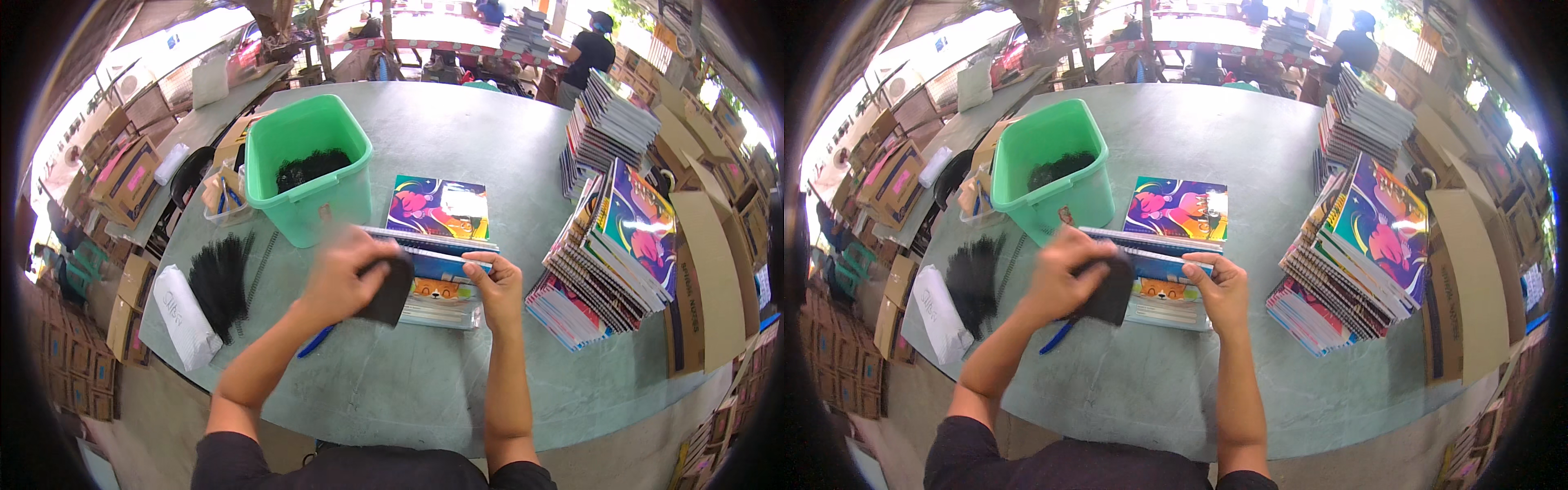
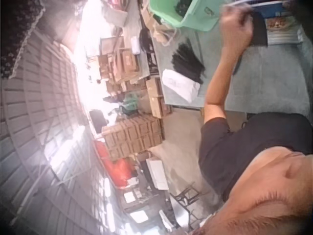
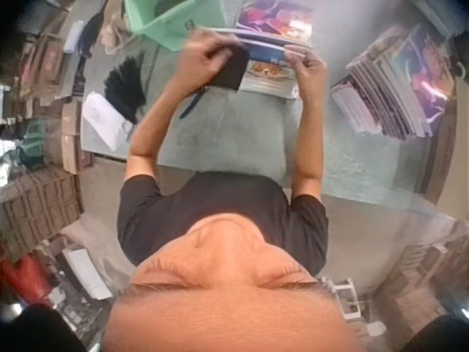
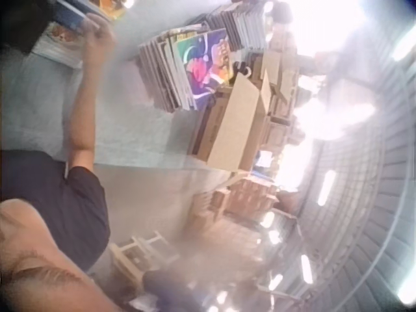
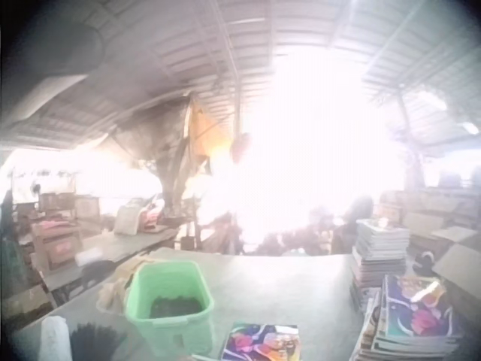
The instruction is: The person assembles spiral notebooks by threading black wire coils through the pre-punched holes of a stack of covers and pages, then trims the excess wire using a pair of blue-handled pliers.
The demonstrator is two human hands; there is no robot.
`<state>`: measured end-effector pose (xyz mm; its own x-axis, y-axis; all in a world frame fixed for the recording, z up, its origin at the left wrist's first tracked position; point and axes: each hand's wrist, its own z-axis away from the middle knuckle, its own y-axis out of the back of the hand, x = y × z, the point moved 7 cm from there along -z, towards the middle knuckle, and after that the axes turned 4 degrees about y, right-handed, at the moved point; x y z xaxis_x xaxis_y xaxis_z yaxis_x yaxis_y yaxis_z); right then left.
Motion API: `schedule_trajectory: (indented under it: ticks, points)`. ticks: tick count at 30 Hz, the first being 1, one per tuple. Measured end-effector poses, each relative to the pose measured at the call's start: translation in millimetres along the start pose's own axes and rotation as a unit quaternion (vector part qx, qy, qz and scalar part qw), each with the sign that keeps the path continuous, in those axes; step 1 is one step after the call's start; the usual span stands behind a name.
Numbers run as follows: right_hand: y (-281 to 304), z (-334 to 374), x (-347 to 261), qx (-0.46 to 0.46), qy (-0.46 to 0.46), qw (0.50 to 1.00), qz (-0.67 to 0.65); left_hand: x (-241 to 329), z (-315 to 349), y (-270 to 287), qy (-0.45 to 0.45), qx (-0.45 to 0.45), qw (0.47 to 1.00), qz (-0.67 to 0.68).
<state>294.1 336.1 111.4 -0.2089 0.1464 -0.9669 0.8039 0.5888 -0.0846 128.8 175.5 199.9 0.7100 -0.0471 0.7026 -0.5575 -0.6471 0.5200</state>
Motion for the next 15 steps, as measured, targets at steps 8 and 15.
schedule_trajectory:
  ticks: [8, 15]
  points:
    - [2.8, -0.5, -3.0, -0.003, 0.007, 1.0, 0.021, 17.3, -4.2, -12.2, -0.044, 0.015, 0.993, -0.108]
    - [-0.8, -3.0, -1.8, -0.003, 0.025, 0.999, -0.033, 15.1, -0.5, -40.3, -0.053, -0.078, 0.995, -0.04]
